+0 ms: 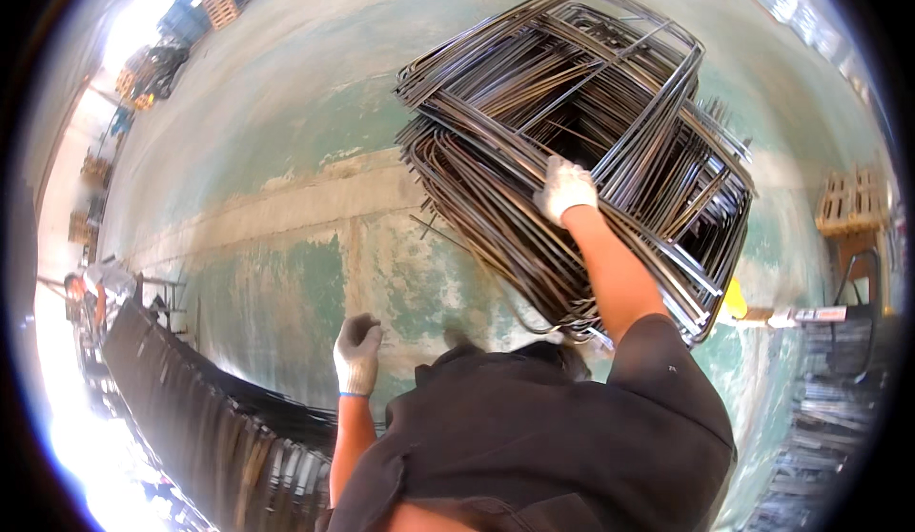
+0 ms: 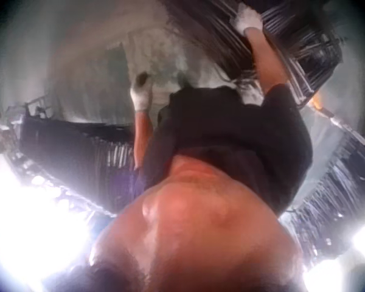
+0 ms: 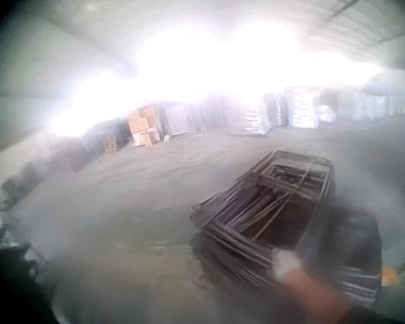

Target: The person picks up bundles of straight metal rods from a rack and feeds them into a bending machine. After the machine bends the rods, the person removes the finished pieces and stacks them on a wooden pallet.

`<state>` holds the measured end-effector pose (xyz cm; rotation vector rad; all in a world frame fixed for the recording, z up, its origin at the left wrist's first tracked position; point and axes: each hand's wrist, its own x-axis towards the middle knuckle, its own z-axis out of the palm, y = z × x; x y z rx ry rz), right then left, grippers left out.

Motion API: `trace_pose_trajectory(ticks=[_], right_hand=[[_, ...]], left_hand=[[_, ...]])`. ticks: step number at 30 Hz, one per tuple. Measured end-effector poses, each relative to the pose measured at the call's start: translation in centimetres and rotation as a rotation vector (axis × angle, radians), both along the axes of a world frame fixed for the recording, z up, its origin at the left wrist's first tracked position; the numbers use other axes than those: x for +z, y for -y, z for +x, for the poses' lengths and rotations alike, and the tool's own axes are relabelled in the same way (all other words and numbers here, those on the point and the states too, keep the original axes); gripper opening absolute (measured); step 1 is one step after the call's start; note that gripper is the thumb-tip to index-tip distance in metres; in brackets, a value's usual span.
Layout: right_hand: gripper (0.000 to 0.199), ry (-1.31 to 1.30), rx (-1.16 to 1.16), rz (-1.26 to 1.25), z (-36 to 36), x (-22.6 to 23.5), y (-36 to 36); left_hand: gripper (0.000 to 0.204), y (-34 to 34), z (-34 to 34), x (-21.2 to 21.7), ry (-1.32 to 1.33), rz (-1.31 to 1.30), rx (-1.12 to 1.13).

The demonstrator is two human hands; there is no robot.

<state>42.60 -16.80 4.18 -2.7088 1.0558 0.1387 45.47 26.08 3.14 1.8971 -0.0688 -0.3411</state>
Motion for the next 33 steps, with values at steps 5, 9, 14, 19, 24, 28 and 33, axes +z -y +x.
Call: trace_pose_trajectory(ticks=[5,9,14,19,24,28,33], right_hand=[[0.074,0.029,-0.075,0.01,-0.2,0.3,-0.8],[0.073,-0.011,-0.228,0.027,1.0,1.3,-2.1],[0.065,0.577,-0.497,-0.113,5.9,-0.2,-4.9],[0.069,0.738,-0.571,-0.165,19.7,1.5,-4.6],[0.088,0.529,-0.768,-0.054,30.8,1.7,1.2],[0.095,0.396,-1.009,0.017,37.1,2.4,6.8],[0.091,0.256,-1.21,0.091,41.9,-0.5,11.8]], left_hand=[[0.027,-5.6,9.5,-0.3,-0.045,0.0,0.023],[0.026,-6.9,16.1,-1.0,-0.197,-0.075,0.105],[0.029,-5.6,23.7,-1.8,-0.312,-0.063,0.015],[0.025,-5.0,33.4,-4.6,-0.266,-0.031,-0.15],[0.025,-1.4,44.4,-2.7,-0.165,0.028,-0.274],[0.026,2.5,51.7,-2.5,-0.097,-0.012,-0.274],[0.03,8.3,56.4,-2.2,-0.415,-0.014,-0.325]])
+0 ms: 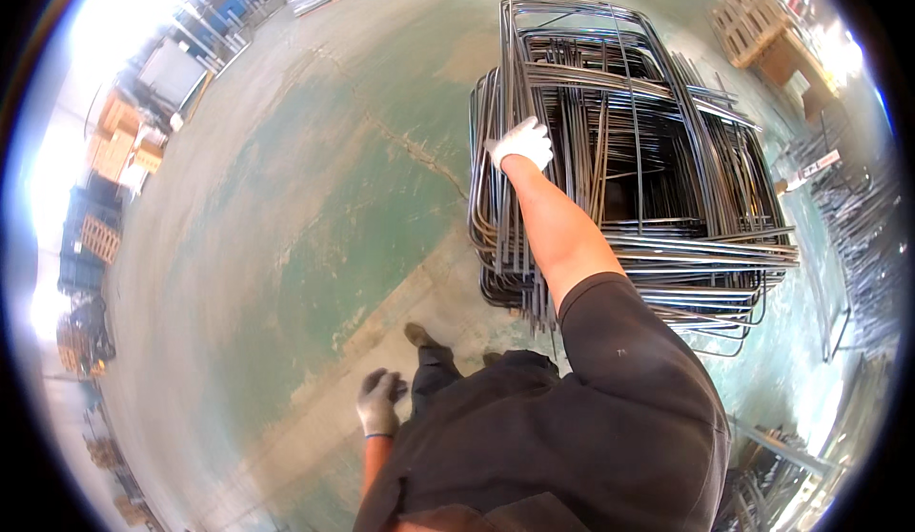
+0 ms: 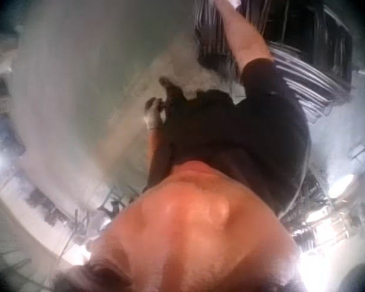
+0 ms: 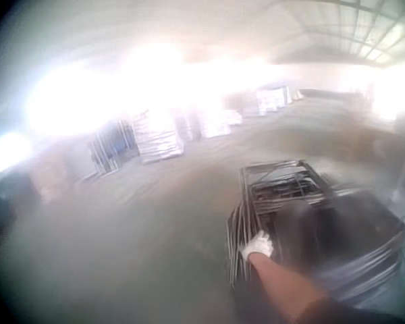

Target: The person picks up bundles of straight metal rods from a rack and feeds them into a bending machine. After the machine bends the rods, the person removes the finished pieces and stacks them on a wooden pallet.

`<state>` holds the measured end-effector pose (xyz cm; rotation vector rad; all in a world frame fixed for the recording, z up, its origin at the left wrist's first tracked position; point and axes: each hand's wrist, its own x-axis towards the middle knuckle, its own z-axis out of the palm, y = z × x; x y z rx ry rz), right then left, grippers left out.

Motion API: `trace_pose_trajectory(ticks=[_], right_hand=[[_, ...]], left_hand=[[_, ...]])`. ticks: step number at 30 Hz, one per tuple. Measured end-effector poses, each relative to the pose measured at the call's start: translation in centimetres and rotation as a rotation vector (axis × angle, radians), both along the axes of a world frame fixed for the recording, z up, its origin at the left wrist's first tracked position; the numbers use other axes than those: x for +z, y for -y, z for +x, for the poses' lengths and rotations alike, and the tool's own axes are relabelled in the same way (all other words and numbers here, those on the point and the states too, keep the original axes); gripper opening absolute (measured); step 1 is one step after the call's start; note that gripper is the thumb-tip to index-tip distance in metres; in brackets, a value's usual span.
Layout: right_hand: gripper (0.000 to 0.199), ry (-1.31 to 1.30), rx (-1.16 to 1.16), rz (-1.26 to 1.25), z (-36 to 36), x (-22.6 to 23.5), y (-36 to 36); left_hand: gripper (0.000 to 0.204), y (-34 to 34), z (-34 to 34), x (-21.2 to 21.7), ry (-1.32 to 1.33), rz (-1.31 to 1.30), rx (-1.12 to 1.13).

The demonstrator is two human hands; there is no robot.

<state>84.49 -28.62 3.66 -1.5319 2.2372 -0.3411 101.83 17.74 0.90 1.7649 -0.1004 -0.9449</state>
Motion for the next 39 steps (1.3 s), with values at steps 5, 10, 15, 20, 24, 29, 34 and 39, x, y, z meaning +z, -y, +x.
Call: trace_pose_trajectory(ticks=[5,10,15,20,24,29,34,39], right_hand=[[0.05,0.006,-0.116,0.017,-0.3,-2.6,3.2],[0.038,-0.013,-0.175,0.223,-0.3,0.2,3.3],[0.041,-0.061,-0.233,0.275,-0.3,0.3,3.4],[0.037,-0.052,-0.298,0.337,0.0,1.0,2.9],[0.035,-0.04,-0.309,0.312,0.7,1.1,2.6],[0.039,-0.039,-0.305,0.31,1.2,1.2,2.4],[0.04,-0.041,-0.373,0.307,1.3,1.3,2.0],[0.047,-0.076,-0.482,0.243,2.1,0.6,2.1]], left_hand=[[0.03,6.2,7.9,-1.3,0.055,-0.024,-0.293],[0.038,15.5,18.2,-1.0,0.005,0.043,-0.262],[0.035,27.3,23.0,1.8,0.025,-0.047,-0.455],[0.032,40.3,21.5,3.2,-0.082,-0.094,-0.714],[0.03,49.2,19.0,2.9,-0.082,-0.119,-0.851],[0.031,59.8,17.9,-4.2,-0.219,0.073,-0.936],[0.029,69.7,14.1,-12.2,-0.361,0.175,-0.957],[0.024,76.9,8.2,-16.4,-0.404,0.329,-1.022]])
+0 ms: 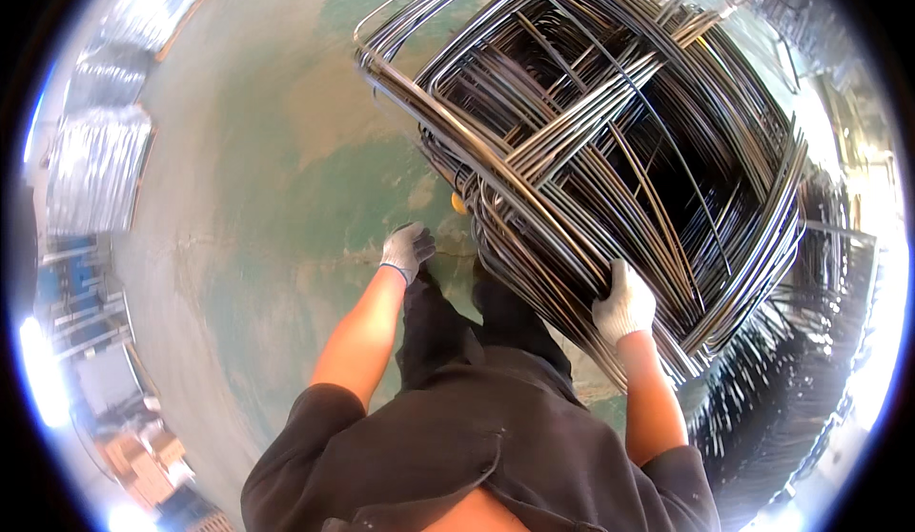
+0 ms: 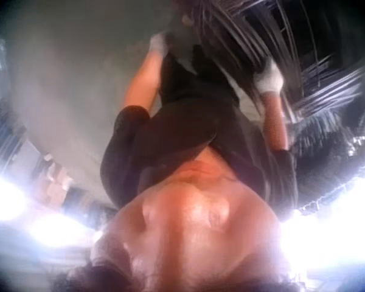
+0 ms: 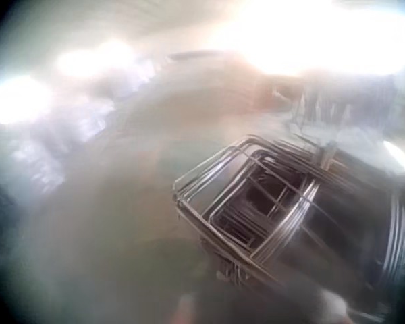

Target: The person picks up bundles of straight metal rods from a rack and feeds them into a bending machine. After the machine bends the rods, the person removes the finished pieces and stacks them on a wooden pallet.

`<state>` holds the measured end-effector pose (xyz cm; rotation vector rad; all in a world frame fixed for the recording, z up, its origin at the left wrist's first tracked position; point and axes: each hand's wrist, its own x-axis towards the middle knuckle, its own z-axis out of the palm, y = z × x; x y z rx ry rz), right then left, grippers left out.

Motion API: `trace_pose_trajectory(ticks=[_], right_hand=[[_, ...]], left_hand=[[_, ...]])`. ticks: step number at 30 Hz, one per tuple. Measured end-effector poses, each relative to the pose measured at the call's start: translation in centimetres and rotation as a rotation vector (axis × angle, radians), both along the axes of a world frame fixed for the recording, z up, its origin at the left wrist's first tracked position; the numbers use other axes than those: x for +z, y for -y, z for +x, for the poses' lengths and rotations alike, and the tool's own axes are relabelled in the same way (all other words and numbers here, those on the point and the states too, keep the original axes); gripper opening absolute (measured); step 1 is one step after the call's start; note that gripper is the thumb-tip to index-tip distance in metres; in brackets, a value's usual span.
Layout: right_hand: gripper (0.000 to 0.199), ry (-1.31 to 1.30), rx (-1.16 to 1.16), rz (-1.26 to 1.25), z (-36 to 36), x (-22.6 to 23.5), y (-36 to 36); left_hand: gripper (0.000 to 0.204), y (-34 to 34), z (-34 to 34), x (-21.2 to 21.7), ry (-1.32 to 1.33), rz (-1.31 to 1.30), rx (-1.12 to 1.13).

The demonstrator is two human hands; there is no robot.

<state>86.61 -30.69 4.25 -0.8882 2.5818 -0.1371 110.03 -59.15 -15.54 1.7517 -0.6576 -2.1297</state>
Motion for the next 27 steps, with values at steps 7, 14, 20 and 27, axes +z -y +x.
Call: trace_pose_trajectory(ticks=[7,14,20,27], right_hand=[[0.042,-0.176,-0.066,-0.063,1.7,-0.9,0.2],[0.039,-0.266,-0.159,-0.063,3.0,-0.7,1.4],[0.038,-0.275,-0.139,-0.069,2.4,-0.4,1.5],[0.04,-0.213,-0.146,-0.088,2.3,-0.8,0.6]], left_hand=[[0.016,8.6,-5.4,-10.3,0.064,0.103,-0.098],[0.025,12.7,-8.9,-14.4,-0.207,0.249,-0.017],[0.007,12.8,-6.3,-11.3,-0.197,0.294,0.001],[0.018,12.5,-1.3,-1.0,-0.463,0.287,-0.127]])
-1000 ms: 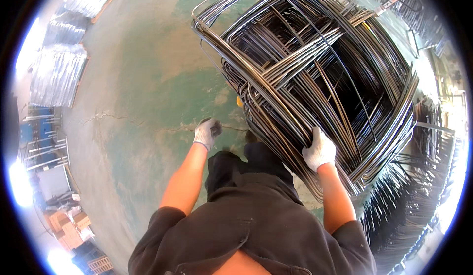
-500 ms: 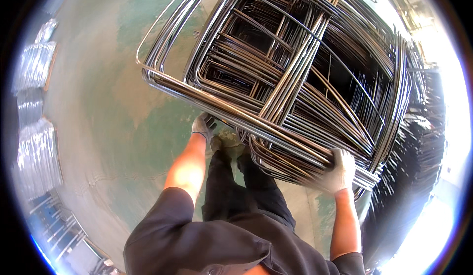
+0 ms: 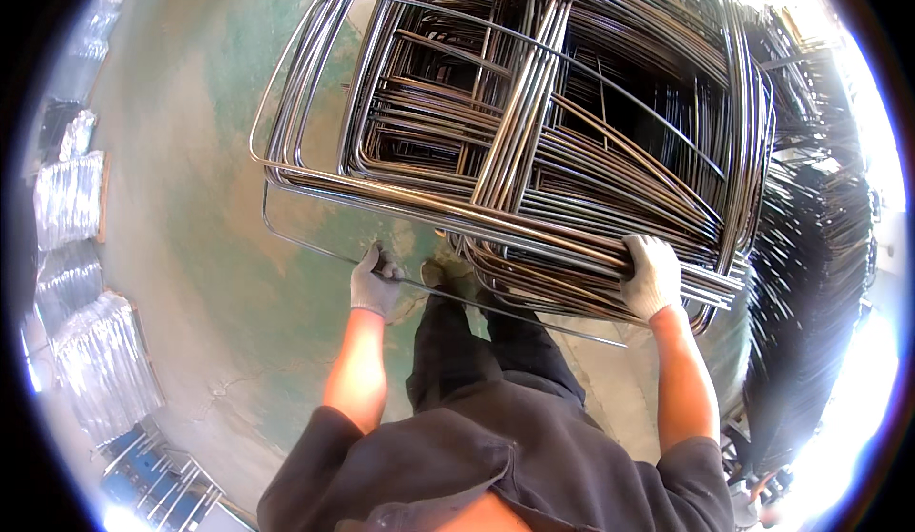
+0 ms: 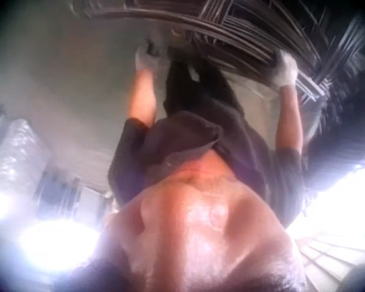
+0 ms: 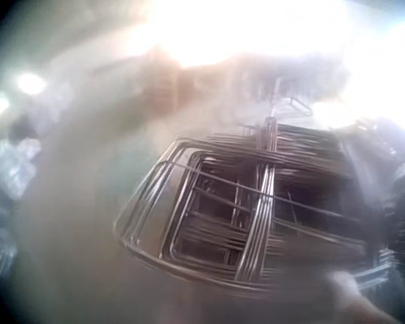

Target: The person picks up bundles of straight metal rods from a rack and feeds them into a bending machine. After the machine bends the rods, the person removes the finished pieces and stacks them on a wooden pallet.

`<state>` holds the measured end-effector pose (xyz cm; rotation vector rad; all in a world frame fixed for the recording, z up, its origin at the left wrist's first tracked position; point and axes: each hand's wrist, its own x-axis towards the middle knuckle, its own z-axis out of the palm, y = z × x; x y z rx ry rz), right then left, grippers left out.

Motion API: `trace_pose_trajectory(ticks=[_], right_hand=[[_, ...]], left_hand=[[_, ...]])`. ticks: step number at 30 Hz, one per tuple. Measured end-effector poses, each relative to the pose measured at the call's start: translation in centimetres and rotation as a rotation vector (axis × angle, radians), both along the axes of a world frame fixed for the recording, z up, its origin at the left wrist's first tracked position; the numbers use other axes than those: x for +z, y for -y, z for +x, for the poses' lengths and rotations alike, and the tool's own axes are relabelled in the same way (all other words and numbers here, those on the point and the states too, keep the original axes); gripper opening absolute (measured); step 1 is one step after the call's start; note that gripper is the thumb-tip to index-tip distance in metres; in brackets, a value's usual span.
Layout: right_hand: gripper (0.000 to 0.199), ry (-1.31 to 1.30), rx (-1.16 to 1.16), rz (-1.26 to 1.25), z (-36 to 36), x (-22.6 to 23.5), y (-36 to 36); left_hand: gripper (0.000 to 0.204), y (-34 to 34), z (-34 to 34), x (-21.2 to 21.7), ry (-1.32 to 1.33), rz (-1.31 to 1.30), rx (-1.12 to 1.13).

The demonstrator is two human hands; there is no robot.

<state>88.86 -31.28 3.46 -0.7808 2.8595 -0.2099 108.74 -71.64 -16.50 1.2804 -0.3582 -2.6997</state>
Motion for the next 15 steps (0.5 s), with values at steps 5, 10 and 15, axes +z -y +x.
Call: trace_pose_trajectory(ticks=[5,10,15], right_hand=[[0.039,0.038,-0.005,-0.003,0.0,1.0,0.0],[0.032,0.066,0.025,-0.042,-0.5,2.0,0.0],[0.025,0.07,0.085,-0.126,-0.6,2.3,0.5]], left_hand=[[0.04,-2.3,-2.3,11.7,-0.149,0.009,-0.021],[0.054,-3.2,-6.7,14.1,-0.279,-0.049,-0.075],[0.052,-2.9,-11.5,15.8,-0.356,-0.068,0.086]])
